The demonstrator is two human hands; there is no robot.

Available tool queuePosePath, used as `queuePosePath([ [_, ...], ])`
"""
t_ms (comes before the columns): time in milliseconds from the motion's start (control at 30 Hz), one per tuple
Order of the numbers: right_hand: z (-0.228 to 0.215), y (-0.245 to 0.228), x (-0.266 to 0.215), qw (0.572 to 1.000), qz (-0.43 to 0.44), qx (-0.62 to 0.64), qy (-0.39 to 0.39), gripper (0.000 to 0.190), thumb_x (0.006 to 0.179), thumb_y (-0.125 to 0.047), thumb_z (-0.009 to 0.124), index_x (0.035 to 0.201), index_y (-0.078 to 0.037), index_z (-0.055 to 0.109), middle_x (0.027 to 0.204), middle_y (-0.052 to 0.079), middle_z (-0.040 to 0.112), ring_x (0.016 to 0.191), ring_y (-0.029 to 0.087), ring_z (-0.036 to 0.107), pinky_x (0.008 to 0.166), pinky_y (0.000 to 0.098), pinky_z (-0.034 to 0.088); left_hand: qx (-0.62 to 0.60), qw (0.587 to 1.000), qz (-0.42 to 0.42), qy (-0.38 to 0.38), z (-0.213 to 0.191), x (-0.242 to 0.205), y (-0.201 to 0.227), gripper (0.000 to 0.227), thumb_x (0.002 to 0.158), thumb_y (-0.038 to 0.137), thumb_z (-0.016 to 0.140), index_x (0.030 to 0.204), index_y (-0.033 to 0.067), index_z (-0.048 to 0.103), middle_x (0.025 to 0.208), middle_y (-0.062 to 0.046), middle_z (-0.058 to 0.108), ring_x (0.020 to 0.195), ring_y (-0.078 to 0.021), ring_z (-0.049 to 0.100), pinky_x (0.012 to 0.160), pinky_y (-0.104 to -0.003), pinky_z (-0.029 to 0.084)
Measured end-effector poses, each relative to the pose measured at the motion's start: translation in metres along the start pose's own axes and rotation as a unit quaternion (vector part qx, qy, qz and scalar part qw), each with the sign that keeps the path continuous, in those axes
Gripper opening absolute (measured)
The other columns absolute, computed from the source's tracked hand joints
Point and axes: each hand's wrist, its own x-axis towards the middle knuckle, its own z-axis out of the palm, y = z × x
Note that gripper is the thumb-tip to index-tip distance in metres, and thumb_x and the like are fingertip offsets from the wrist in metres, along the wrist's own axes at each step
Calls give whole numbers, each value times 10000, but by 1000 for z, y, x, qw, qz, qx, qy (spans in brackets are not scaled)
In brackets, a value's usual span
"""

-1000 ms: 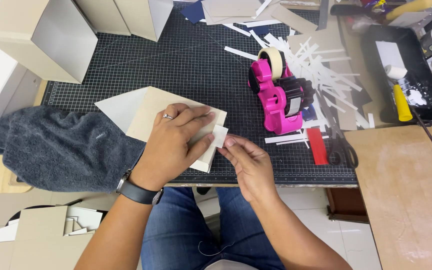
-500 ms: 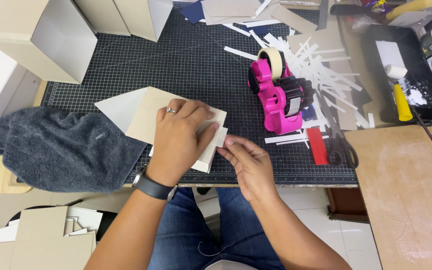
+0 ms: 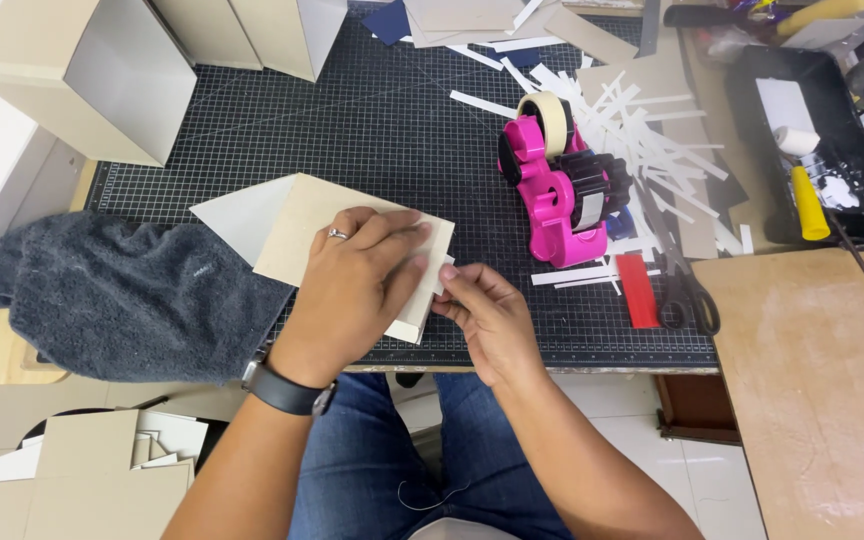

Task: Folding and taping cardboard sheets to assemble small boxes on a workshop table.

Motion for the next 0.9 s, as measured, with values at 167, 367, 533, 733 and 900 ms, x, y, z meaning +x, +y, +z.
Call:
queuePosePath([
  [167, -5, 1, 6, 999, 4, -17, -29, 112, 949, -109, 734, 883, -23, 703, 773, 73, 664, 813, 175, 698, 806, 353, 618, 56, 997, -1, 45, 15, -4, 10, 375, 934, 382, 712, 1214, 135, 746, 1249, -23, 686, 1219, -277, 514, 1050, -475, 397],
  [367, -19, 16, 15, 998, 36, 10, -44, 164, 944, -82, 739, 871, -80, 592, 786, 57, 657, 767, 178, 707, 740, 352, 623, 84, 995, -1, 60, 18, -3, 19, 367, 909, 320, 735, 1197, 95, 755, 1227, -57, 698, 1215, -303, 527, 1034, -503, 444],
  [533, -19, 18, 36, 999, 1, 20, -35, 196, 963, -143, 749, 937, -106, 558, 773, 4, 616, 750, 133, 696, 724, 296, 601, 124, 990, -13, 74, 28, 2, 25, 402, 843, 273, 757, 1193, 74, 751, 1211, -79, 697, 1214, -330, 532, 1022, -534, 458],
  [733, -28, 34, 60, 999, -32, 3, -31, 269, 938, -161, 794, 1001, -117, 537, 768, -11, 552, 692, 130, 657, 639, 229, 563, 164, 983, -23, 82, 33, 1, 29, 485, 753, 263, 754, 1195, 67, 727, 1223, -76, 679, 1206, -353, 542, 1018, -555, 470],
  [900, -39, 36, 57, 986, -120, -112, 13, 341, 899, -112, 817, 1077, -100, 526, 823, 2, 597, 739, 92, 599, 651, 206, 508, 165, 982, -40, 86, 34, 1, 32, 450, 830, 413, 721, 1135, 83, 731, 1166, -67, 679, 1159, -341, 562, 966, -567, 484],
])
